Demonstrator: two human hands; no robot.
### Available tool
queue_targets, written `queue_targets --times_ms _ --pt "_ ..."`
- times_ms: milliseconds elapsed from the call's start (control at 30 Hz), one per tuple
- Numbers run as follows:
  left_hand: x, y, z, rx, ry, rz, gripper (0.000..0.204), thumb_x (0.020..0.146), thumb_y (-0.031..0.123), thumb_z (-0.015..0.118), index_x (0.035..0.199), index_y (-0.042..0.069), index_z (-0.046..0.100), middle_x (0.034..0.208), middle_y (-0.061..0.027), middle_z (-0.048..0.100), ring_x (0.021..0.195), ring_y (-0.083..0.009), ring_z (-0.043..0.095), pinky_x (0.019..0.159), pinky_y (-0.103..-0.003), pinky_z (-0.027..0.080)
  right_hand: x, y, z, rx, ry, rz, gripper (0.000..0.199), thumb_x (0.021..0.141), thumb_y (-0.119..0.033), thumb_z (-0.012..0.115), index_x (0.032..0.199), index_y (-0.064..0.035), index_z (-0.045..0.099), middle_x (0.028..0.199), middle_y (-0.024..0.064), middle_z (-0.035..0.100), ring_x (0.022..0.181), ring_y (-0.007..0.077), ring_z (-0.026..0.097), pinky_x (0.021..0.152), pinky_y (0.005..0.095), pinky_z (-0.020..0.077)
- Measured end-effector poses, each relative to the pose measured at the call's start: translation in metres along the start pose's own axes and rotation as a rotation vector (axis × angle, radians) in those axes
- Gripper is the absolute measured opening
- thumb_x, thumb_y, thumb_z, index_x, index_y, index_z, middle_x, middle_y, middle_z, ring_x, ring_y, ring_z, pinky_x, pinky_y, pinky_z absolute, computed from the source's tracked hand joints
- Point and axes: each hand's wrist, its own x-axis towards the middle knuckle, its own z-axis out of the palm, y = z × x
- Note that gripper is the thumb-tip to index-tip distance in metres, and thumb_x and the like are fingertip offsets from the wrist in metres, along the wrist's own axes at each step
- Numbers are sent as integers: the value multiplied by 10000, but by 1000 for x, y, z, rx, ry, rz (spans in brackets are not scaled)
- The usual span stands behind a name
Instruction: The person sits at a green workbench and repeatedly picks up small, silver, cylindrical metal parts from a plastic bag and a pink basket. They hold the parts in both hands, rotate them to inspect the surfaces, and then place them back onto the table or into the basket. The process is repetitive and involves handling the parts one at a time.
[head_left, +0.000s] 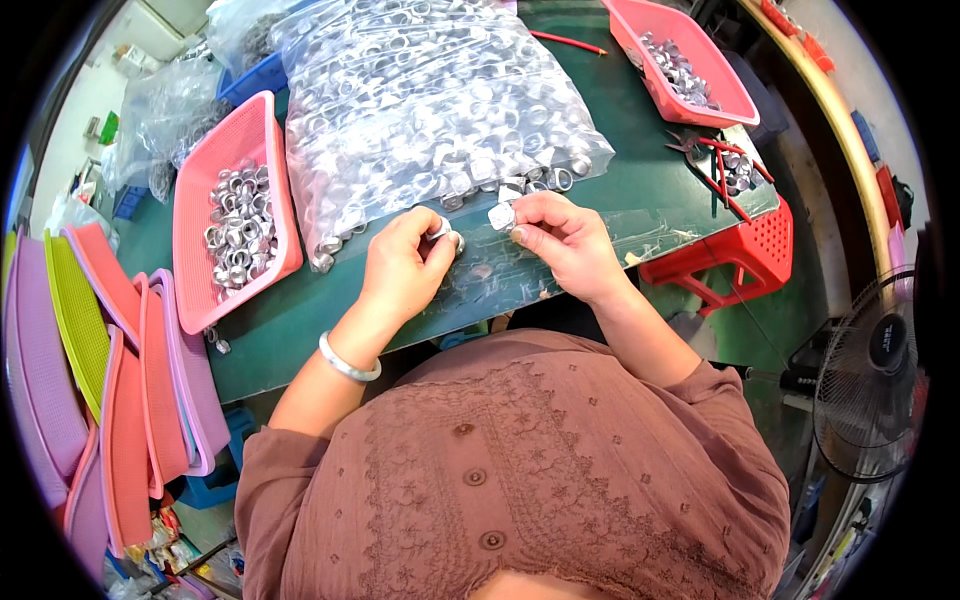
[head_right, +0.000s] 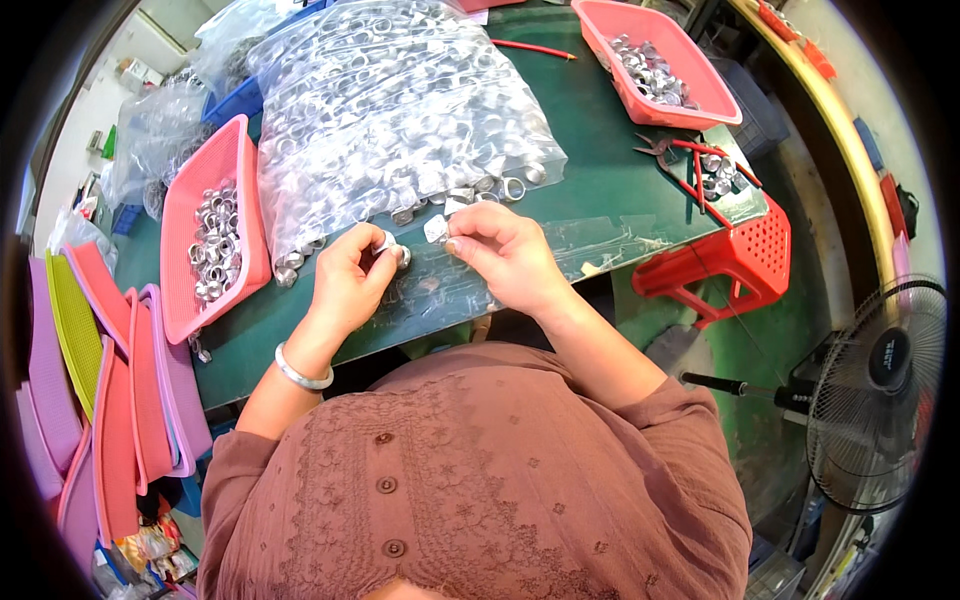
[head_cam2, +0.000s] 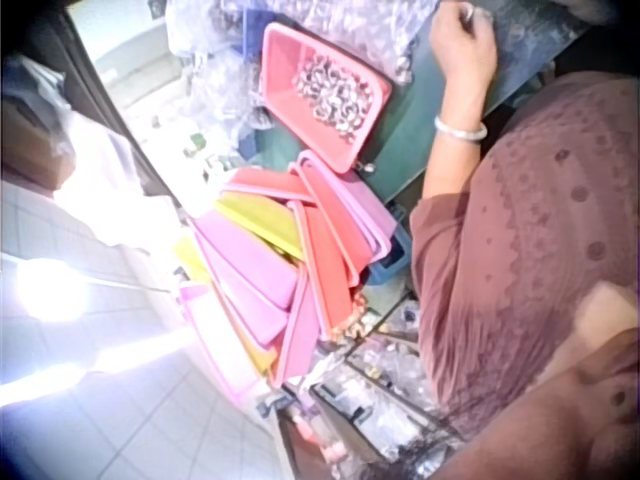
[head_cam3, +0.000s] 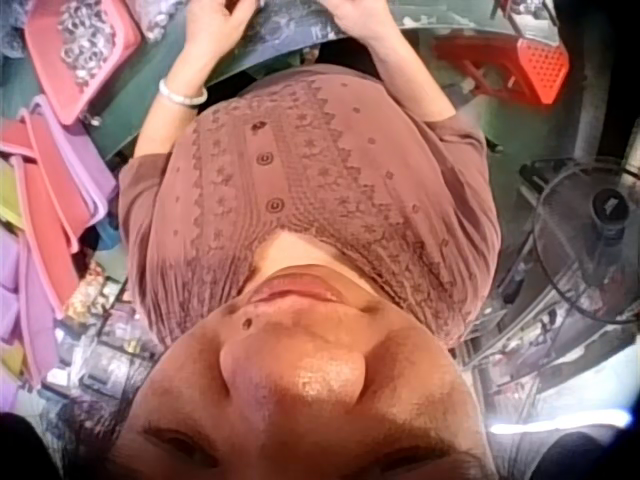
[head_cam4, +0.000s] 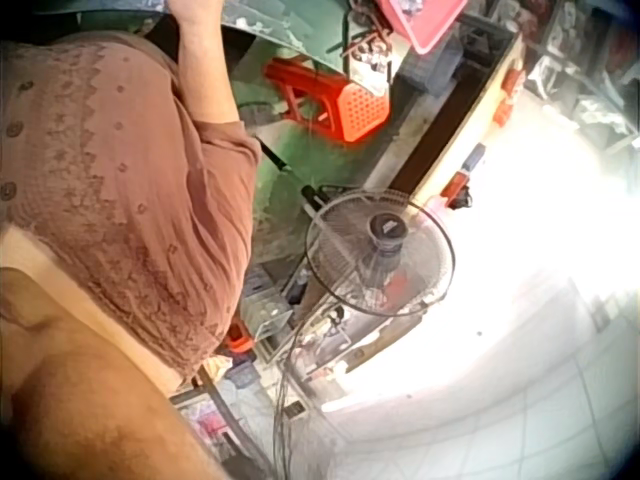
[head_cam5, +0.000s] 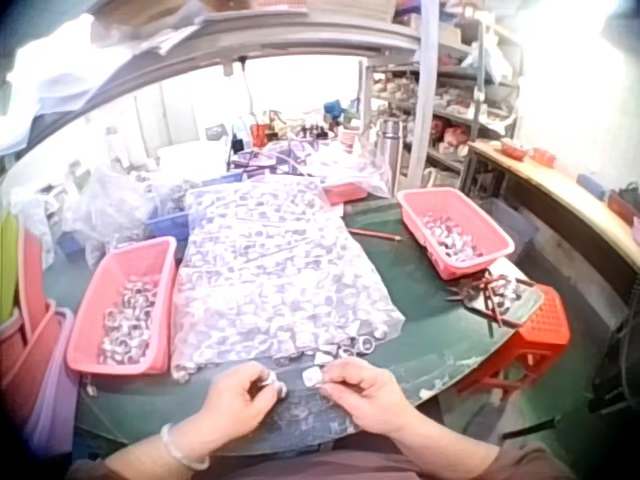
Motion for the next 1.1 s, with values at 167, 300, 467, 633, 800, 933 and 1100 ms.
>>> queue_targets --times_ms 167,300,467,633,800,933,1100 --pt "-6 -8 -7 -44 2 -27 77 793 28 599 816 8 528 701 9 485 594 -44 437 528 -202 379 2 0 7 105 -40 57 70 803 38 587 873 29 592 947 38 549 827 98 526 729 234 444" --pt "-12 -23 -7 -315 -9 -79 88 813 -17 553 895 10 542 805 6 518 689 -50 471 620 -196 402 1 -6 12 98 -45 68 73 805 43 580 876 30 592 951 35 550 823 95 526 723 232 443" --pt "-19 -15 -14 -819 -99 -204 158 831 -17 546 984 21 561 965 -48 594 841 -109 559 749 -234 453 6 -8 2 96 20 28 92 804 31 589 891 7 609 937 17 577 828 82 531 731 223 441" --pt "-27 -5 -20 -971 -102 -226 164 845 21 559 1010 25 559 1018 -86 600 877 -148 583 765 -263 477 45 -37 -66 -379 413 -201 77 818 -21 597 885 1 630 776 -27 585 698 46 509 644 193 424" --pt "-31 -1 -23 -1029 -123 -261 148 857 49 556 1004 26 559 993 -91 605 853 -143 586 749 -256 477 78 -47 -172 -864 794 -349 206 807 -174 628 918 -3 657 764 76 651 654 114 570 645 254 459" --pt "-34 1 -26 -1036 -122 -372 137 877 117 548 985 36 570 923 -76 621 787 -128 591 699 -243 478 81 -53 -173 -1351 701 -432 246 785 -165 618 975 -8 626 886 136 636 795 229 607 722 314 468" --pt "-38 -12 -29 -1119 -164 -518 177 900 194 519 979 48 580 877 -76 630 752 -137 603 651 -234 482 55 -37 -71 -895 278 -351 158 811 -68 581 954 -12 614 867 126 627 753 173 611 668 274 479"
